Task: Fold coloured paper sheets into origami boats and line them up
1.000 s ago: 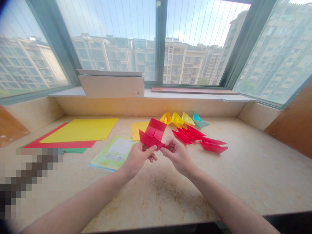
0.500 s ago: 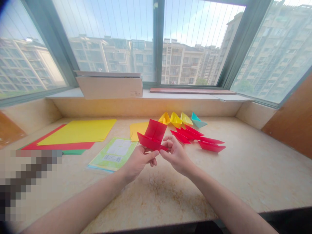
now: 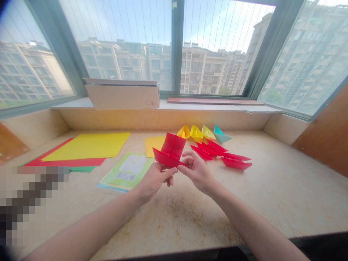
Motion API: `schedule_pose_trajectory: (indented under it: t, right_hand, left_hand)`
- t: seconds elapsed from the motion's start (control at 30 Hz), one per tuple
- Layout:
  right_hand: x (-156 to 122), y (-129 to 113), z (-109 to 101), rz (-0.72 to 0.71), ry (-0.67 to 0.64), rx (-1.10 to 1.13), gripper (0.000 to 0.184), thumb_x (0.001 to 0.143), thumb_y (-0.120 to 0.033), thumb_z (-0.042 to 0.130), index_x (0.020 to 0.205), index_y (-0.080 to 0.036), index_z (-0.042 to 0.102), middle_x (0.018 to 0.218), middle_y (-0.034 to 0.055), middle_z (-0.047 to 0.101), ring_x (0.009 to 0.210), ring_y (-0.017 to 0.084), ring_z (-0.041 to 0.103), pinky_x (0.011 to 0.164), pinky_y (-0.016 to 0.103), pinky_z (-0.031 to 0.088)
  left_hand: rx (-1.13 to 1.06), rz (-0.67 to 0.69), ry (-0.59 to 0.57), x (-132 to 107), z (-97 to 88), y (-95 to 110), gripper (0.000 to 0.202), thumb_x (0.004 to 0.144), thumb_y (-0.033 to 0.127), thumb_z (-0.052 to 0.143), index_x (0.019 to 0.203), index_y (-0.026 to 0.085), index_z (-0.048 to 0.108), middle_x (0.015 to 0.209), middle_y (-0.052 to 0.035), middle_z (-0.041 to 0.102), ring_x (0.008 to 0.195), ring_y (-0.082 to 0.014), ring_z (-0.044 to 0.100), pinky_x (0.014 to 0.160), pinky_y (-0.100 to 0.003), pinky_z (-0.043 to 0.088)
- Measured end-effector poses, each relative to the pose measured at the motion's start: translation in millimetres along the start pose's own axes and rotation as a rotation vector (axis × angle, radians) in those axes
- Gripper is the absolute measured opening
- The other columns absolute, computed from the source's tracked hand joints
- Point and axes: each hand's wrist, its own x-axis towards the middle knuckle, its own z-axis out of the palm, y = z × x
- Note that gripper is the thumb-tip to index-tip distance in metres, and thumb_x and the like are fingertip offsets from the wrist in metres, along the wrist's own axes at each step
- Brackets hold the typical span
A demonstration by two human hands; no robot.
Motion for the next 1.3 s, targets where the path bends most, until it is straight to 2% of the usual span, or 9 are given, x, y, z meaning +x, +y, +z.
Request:
schedule_pose_trajectory:
  t: [0.3, 0.47, 0.7, 0.93, 1.03, 1.2, 1.3]
  right_hand:
    - [-0.9, 0.0, -4.2, -0.043, -0.075, -0.12, 0.04, 0.088, -0.034, 0.07, 0.12, -0.027, 0.046, 0.085, 0.0004, 0.067, 0.083, 0.019, 0.066, 0.078, 0.037, 0.051]
    - [-2.5, -3.8, 0.2, -0.048, -0.051, -0.089, 0.049, 0.086, -0.035, 0.071, 0.124, -0.028, 0.04, 0.083, -0.0009, 0.066, 0.08, 0.019, 0.067, 0.075, 0.036, 0.053]
    - [-4.9, -8.3, 4.3, -0.012, 0.002, -0.031, 0.056, 0.083, -0.033, 0.073, 0.127, -0.028, 0.04, 0.083, -0.0004, 0.069, 0.079, 0.019, 0.067, 0.071, 0.034, 0.053]
    - [-4.5, -7.6, 3.6, -0.054, 0.035, -0.053, 0.046, 0.087, -0.032, 0.069, 0.126, -0.027, 0.044, 0.081, -0.0013, 0.068, 0.076, 0.018, 0.066, 0.074, 0.036, 0.053]
    - [-4.3, -6.1, 2.0, -0.069, 0.042, -0.102, 0.034, 0.088, -0.034, 0.068, 0.117, -0.026, 0.051, 0.085, 0.0005, 0.069, 0.078, 0.018, 0.066, 0.074, 0.035, 0.052]
    - [-3.8, -6.5, -0.9, -0.128, 0.057, -0.286, 0.015, 0.088, -0.033, 0.069, 0.091, -0.021, 0.06, 0.084, 0.002, 0.066, 0.078, 0.018, 0.064, 0.072, 0.033, 0.05]
    - [-3.6, -7.1, -2.2, -0.141, 0.061, -0.305, 0.013, 0.089, -0.032, 0.068, 0.09, -0.021, 0.062, 0.085, 0.0019, 0.066, 0.078, 0.018, 0.063, 0.072, 0.033, 0.05]
  left_hand:
    - [0.086, -0.001, 0.045, -3.5, 1.7, 3.5, 0.015, 0.077, 0.027, 0.074, 0.077, 0.013, 0.069, 0.051, 0.0009, 0.058, 0.046, -0.0113, 0.054, 0.048, -0.023, 0.043]
    - [0.053, -0.012, 0.006, -2.8, 1.3, 3.3, 0.014, 0.078, 0.026, 0.073, 0.076, 0.013, 0.068, 0.052, 0.0017, 0.057, 0.046, -0.0099, 0.052, 0.048, -0.022, 0.043]
    - [-0.038, -0.066, -0.082, -2.7, 0.4, 0.1, 0.026, 0.08, 0.035, 0.075, 0.093, 0.014, 0.069, 0.076, -0.0033, 0.067, 0.056, -0.0124, 0.063, 0.053, -0.024, 0.051]
    - [-0.108, -0.07, -0.083, -0.7, -2.6, -0.1, 0.025, 0.082, 0.034, 0.075, 0.096, 0.014, 0.067, 0.087, -0.0034, 0.068, 0.058, -0.0101, 0.065, 0.055, -0.022, 0.051]
    - [-0.112, -0.065, -0.081, -1.0, -2.0, 0.2, 0.023, 0.081, 0.032, 0.075, 0.094, 0.014, 0.068, 0.084, -0.0026, 0.067, 0.058, -0.0106, 0.064, 0.055, -0.023, 0.051]
    - [-0.128, -0.078, -0.077, -2.1, -0.7, 0.5, 0.024, 0.08, 0.032, 0.076, 0.092, 0.013, 0.068, 0.081, -0.002, 0.066, 0.059, -0.0109, 0.065, 0.056, -0.023, 0.05]
    - [-0.131, -0.084, -0.09, -3.0, -0.5, 2.0, 0.025, 0.08, 0.031, 0.076, 0.095, 0.013, 0.069, 0.082, -0.0026, 0.066, 0.06, -0.011, 0.065, 0.056, -0.022, 0.05]
